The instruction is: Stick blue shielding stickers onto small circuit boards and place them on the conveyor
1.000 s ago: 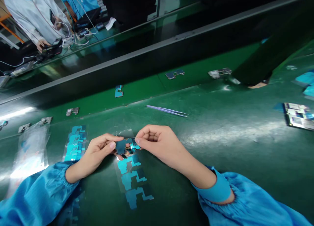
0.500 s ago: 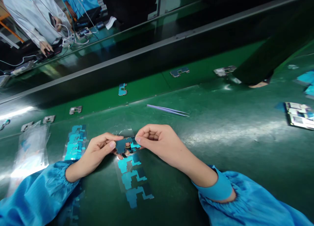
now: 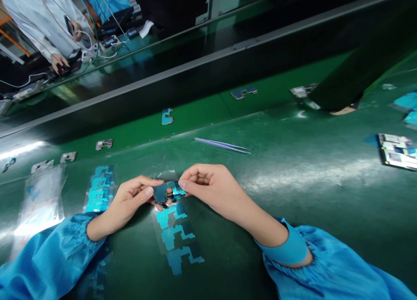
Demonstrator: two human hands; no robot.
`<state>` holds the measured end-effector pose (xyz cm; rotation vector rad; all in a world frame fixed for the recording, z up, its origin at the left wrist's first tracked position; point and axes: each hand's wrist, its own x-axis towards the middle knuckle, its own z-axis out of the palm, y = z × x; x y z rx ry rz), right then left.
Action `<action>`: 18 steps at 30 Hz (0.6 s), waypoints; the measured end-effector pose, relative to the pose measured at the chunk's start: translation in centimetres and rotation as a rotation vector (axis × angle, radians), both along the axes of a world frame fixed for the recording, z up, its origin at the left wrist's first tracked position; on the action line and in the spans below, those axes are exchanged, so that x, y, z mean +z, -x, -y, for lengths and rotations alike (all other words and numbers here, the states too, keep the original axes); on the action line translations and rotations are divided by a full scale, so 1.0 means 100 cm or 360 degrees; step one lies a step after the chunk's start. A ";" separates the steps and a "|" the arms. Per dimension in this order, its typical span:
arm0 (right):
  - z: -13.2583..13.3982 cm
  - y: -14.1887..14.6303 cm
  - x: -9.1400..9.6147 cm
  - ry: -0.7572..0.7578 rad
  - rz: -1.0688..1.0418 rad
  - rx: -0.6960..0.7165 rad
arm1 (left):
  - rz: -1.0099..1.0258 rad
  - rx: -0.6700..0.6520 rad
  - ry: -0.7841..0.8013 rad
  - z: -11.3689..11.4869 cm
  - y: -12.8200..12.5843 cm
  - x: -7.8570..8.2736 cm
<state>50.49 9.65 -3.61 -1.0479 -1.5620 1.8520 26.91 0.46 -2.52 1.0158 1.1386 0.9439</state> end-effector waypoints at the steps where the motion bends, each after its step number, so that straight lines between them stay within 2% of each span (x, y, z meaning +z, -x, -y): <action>1: 0.000 0.000 0.000 -0.0001 0.0002 0.0001 | 0.0000 0.0004 -0.0003 0.000 0.000 0.000; 12: 0.005 0.006 0.000 -0.0072 0.0004 -0.0034 | 0.0017 0.0014 -0.0037 -0.002 -0.002 0.001; 18: 0.001 0.004 0.001 -0.0062 -0.0029 -0.0019 | 0.0085 0.0053 -0.0048 -0.002 -0.001 -0.005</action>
